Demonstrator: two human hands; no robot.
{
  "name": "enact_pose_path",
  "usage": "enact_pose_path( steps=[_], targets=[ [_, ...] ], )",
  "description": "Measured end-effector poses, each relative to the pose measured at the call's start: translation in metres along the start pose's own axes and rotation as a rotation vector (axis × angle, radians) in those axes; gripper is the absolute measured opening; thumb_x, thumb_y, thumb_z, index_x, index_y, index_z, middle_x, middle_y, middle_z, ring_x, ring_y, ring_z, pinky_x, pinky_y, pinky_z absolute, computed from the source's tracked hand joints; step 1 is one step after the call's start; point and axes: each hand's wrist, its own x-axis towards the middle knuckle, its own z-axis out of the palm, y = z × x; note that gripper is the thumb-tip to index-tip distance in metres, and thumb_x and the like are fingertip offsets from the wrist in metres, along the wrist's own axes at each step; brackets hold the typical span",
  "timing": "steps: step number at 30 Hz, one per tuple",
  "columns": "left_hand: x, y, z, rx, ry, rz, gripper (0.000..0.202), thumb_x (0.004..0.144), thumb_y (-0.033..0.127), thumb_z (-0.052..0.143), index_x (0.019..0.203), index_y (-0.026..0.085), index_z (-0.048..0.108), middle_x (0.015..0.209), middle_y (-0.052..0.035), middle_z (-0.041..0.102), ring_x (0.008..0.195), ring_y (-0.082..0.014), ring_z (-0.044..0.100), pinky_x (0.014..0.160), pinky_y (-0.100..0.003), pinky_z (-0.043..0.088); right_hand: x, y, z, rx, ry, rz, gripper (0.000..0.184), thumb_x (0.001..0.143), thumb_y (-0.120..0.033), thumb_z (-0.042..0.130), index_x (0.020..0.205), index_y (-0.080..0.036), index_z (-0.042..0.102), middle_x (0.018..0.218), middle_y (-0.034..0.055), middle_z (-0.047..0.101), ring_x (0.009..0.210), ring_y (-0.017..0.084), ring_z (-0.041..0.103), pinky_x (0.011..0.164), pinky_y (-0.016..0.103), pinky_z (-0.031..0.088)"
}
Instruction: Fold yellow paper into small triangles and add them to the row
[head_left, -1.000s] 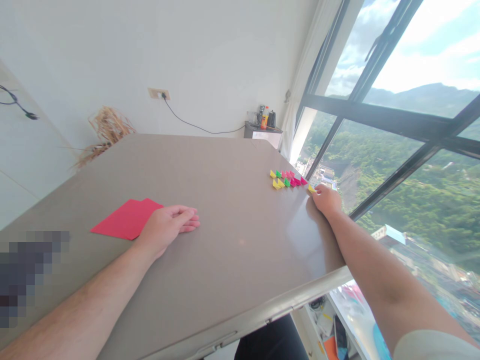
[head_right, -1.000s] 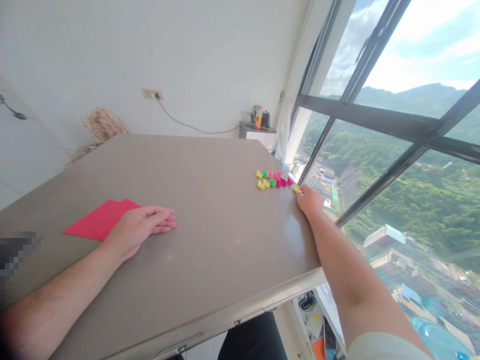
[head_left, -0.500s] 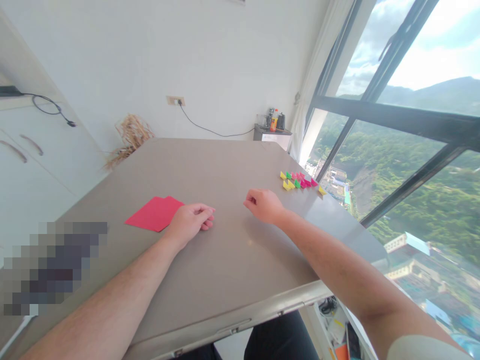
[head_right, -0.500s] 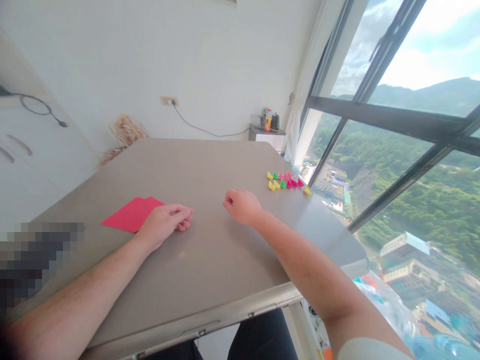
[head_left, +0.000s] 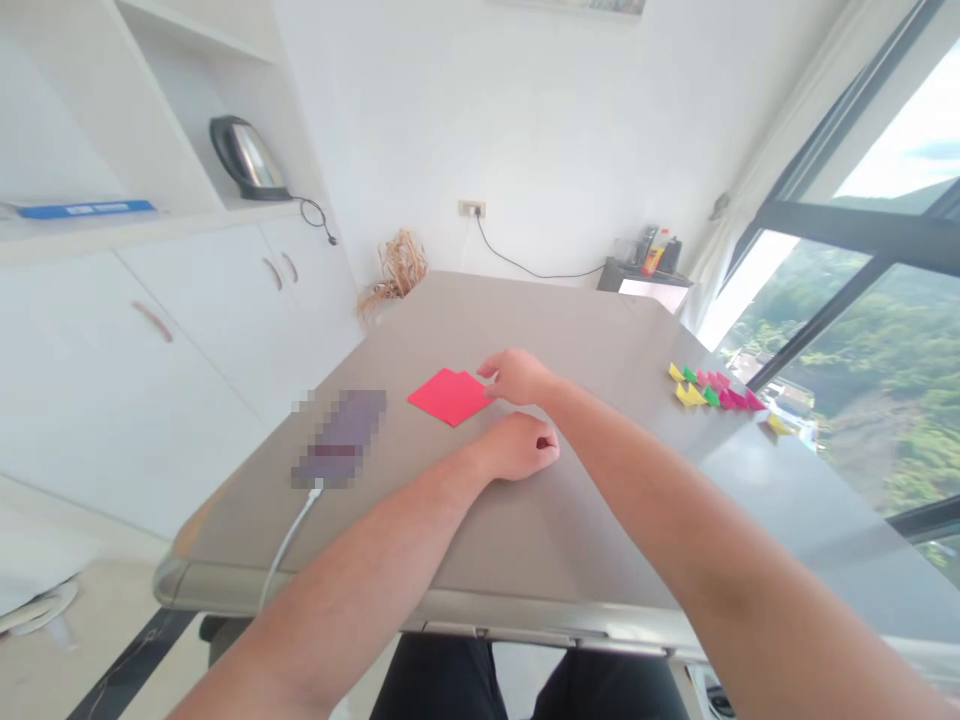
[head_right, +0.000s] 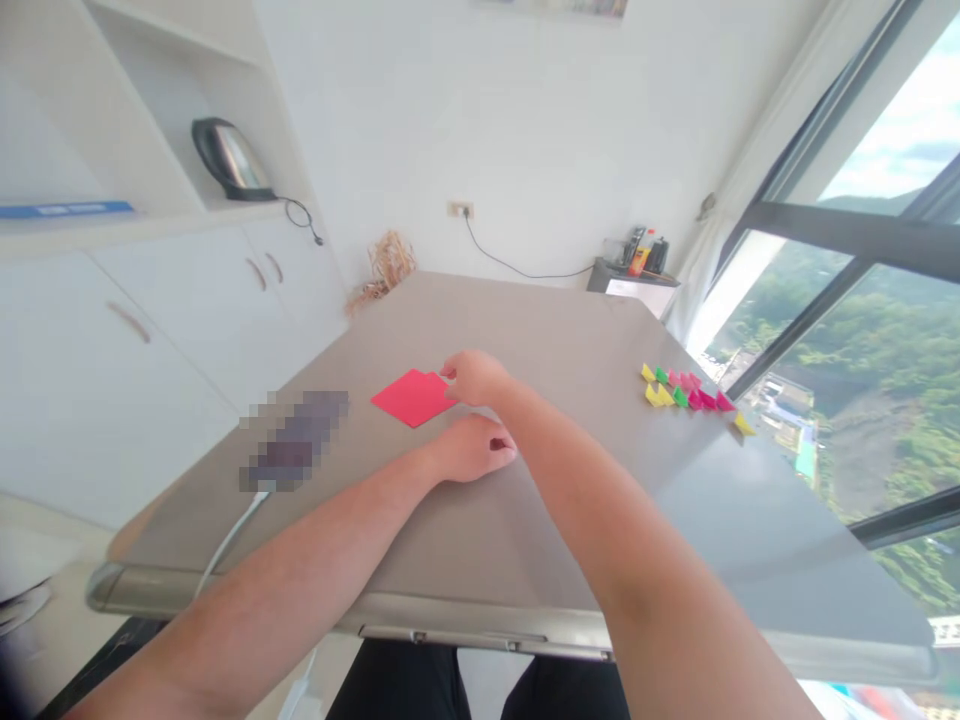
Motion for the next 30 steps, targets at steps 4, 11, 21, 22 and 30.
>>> enact_pose_path(
  steps=[4, 11, 21, 22, 30],
  targets=[
    [-0.001, 0.000, 0.001, -0.015, 0.061, 0.001, 0.014, 0.080, 0.024, 0.060, 0.090, 0.021, 0.070, 0.087, -0.0044, 0.073, 0.084, -0.0219, 0.065, 0.076, -0.032, 0.049, 0.014, -0.009, 0.012, -0.110, -0.148, -0.052, 0.058, 0.070, -0.034, 0.083, 0.127, -0.033, 0.069, 0.114, 0.0032, 0.073, 0.093, 0.023, 0.068, 0.078, 0.031, 0.051],
    [0.000, -0.003, 0.010, -0.178, 0.148, 0.022, 0.019, 0.078, 0.025, 0.064, 0.095, 0.024, 0.072, 0.091, -0.0068, 0.074, 0.090, -0.0267, 0.067, 0.081, -0.035, 0.051, 0.009, -0.007, 0.026, -0.117, -0.140, -0.084, 0.011, 0.069, -0.031, 0.080, 0.072, -0.037, 0.072, 0.072, -0.0062, 0.066, 0.073, 0.018, 0.060, 0.066, 0.028, 0.044],
    [0.001, -0.005, 0.007, -0.308, 0.198, -0.061, 0.014, 0.075, 0.022, 0.062, 0.062, 0.022, 0.060, 0.070, -0.0037, 0.069, 0.072, -0.0220, 0.063, 0.068, -0.034, 0.047, 0.003, -0.008, -0.002, 0.112, 0.197, -0.099, 0.012, 0.081, -0.031, 0.065, 0.083, -0.024, 0.074, 0.075, 0.0004, 0.069, 0.068, 0.016, 0.058, 0.064, 0.029, 0.042],
    [0.001, -0.006, 0.004, -0.348, 0.236, -0.110, 0.013, 0.077, 0.023, 0.061, 0.063, 0.022, 0.060, 0.072, -0.0036, 0.069, 0.072, -0.0216, 0.064, 0.069, -0.034, 0.047, -0.001, -0.005, -0.008, 0.231, 0.286, -0.062, 0.014, 0.082, -0.033, 0.064, 0.083, -0.022, 0.074, 0.073, 0.0006, 0.068, 0.067, 0.015, 0.057, 0.063, 0.029, 0.044],
    [0.012, -0.017, -0.015, -1.301, 0.615, -0.446, 0.026, 0.080, 0.038, 0.063, 0.095, 0.017, 0.062, 0.090, -0.0103, 0.070, 0.075, -0.0204, 0.069, 0.066, -0.035, 0.057, -0.081, 0.059, -0.016, 1.229, 0.414, 0.246, 0.031, 0.074, -0.048, 0.077, 0.082, -0.020, 0.064, 0.080, 0.0039, 0.070, 0.071, 0.015, 0.066, 0.063, 0.027, 0.057]
  ],
)
